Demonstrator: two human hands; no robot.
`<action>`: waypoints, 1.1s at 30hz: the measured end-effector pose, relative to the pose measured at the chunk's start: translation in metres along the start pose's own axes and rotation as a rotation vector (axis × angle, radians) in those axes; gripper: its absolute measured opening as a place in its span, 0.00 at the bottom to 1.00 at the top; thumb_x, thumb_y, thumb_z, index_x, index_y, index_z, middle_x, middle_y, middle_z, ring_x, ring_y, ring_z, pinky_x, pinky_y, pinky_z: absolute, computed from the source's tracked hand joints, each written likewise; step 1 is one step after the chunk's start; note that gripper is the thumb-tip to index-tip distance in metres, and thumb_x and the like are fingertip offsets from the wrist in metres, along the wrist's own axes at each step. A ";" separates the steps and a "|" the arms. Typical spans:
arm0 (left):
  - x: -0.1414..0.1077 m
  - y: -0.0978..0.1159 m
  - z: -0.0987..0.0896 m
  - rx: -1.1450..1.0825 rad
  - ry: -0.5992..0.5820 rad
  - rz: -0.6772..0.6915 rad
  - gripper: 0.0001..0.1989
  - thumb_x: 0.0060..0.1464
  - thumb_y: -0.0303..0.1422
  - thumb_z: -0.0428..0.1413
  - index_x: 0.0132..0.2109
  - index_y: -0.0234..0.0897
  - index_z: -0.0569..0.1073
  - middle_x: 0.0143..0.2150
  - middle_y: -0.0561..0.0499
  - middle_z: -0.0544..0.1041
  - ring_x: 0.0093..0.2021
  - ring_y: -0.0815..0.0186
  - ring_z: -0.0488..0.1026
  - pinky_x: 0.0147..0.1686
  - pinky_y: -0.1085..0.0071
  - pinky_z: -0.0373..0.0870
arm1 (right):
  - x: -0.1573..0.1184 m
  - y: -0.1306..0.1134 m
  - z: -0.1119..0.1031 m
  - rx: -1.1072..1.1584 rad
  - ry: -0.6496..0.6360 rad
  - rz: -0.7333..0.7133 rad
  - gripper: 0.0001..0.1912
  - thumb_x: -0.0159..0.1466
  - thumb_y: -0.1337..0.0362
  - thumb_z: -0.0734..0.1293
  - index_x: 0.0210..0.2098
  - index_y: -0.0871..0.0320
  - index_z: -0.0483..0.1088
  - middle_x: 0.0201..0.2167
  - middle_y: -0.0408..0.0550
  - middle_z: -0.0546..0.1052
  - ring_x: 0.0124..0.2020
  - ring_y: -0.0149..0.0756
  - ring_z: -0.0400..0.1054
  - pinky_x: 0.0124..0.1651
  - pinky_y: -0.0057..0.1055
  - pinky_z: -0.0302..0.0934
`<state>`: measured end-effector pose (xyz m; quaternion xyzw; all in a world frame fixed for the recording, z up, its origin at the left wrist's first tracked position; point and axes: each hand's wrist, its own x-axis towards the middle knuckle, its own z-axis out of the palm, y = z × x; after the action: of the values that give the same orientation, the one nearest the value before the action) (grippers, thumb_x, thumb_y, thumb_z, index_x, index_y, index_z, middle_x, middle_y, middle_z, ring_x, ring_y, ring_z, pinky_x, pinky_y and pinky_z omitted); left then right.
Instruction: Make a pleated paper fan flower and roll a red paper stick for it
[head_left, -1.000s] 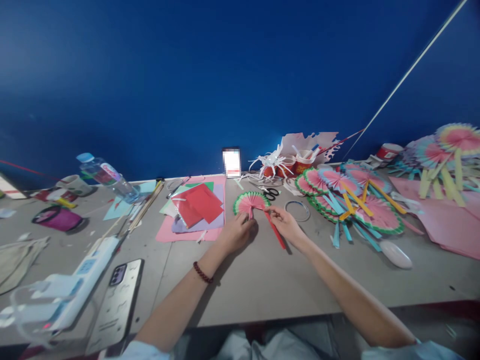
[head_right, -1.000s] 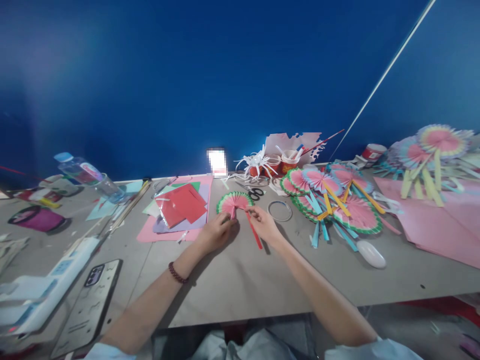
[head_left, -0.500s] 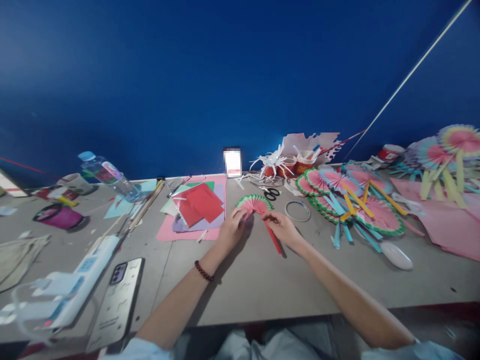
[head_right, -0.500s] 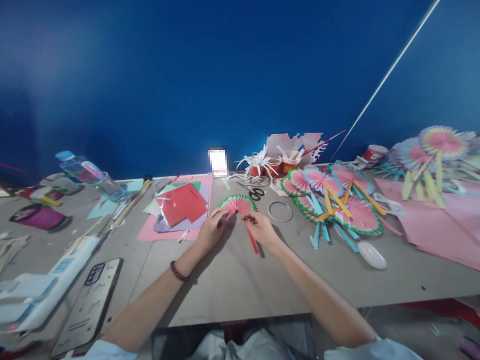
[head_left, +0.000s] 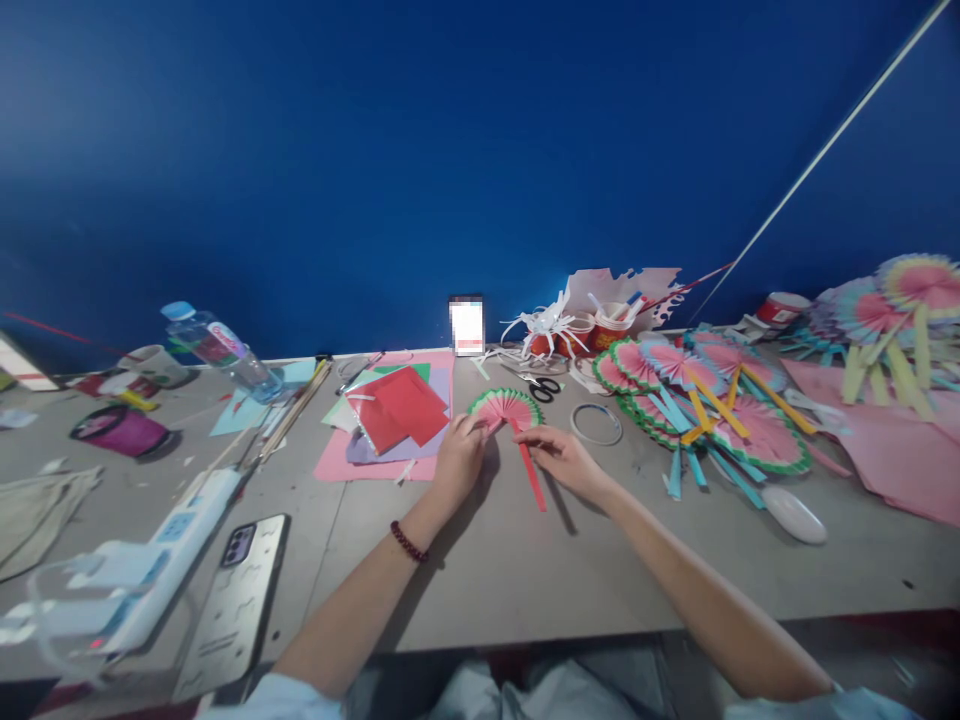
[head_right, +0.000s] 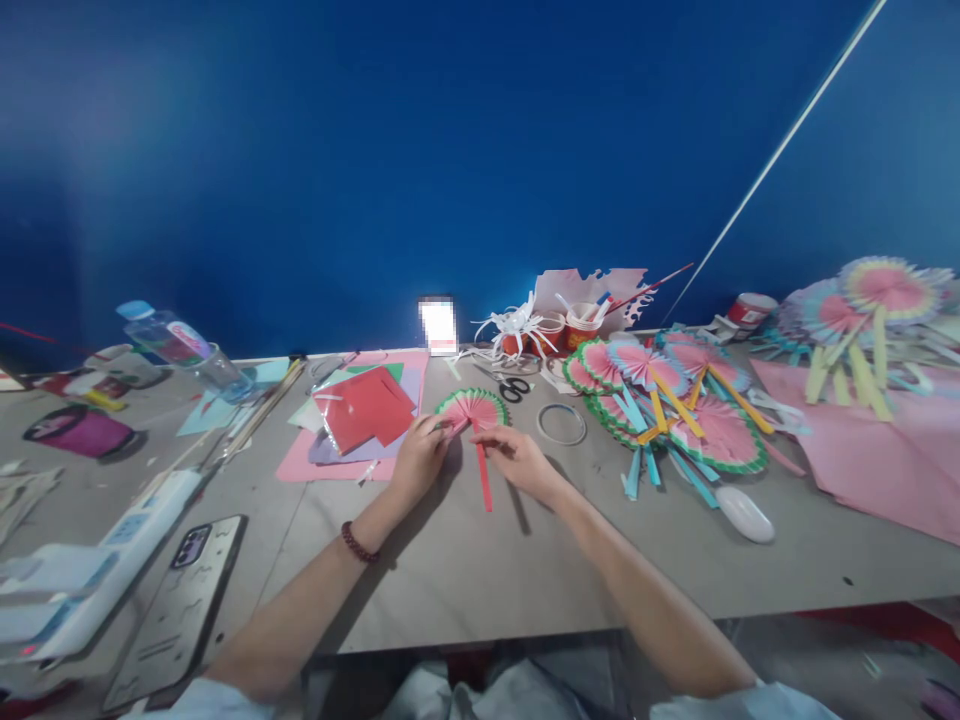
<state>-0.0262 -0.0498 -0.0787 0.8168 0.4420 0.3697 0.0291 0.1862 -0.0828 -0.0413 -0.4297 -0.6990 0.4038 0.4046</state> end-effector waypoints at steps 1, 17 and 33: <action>0.000 0.001 -0.002 0.035 -0.008 -0.014 0.09 0.61 0.25 0.51 0.41 0.39 0.76 0.45 0.45 0.78 0.48 0.57 0.72 0.47 0.58 0.71 | -0.001 0.000 0.001 -0.074 0.006 -0.055 0.14 0.63 0.64 0.62 0.42 0.56 0.78 0.38 0.50 0.77 0.34 0.34 0.70 0.37 0.30 0.66; 0.004 -0.001 -0.007 -0.371 -0.205 0.036 0.09 0.61 0.28 0.52 0.38 0.38 0.77 0.39 0.47 0.79 0.41 0.64 0.76 0.43 0.67 0.74 | -0.006 0.012 0.014 -0.765 -0.147 -0.517 0.13 0.67 0.70 0.64 0.46 0.55 0.77 0.38 0.50 0.78 0.43 0.40 0.69 0.48 0.37 0.64; 0.013 0.007 -0.026 -0.373 -0.422 0.083 0.07 0.58 0.34 0.58 0.42 0.39 0.79 0.44 0.46 0.80 0.45 0.61 0.75 0.44 0.68 0.72 | -0.002 0.013 0.015 -0.610 -0.131 -0.262 0.19 0.65 0.72 0.62 0.54 0.55 0.70 0.43 0.53 0.79 0.46 0.44 0.73 0.53 0.40 0.62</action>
<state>-0.0334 -0.0514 -0.0500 0.8736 0.3167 0.2675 0.2549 0.1766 -0.0838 -0.0584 -0.4105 -0.8614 0.1474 0.2604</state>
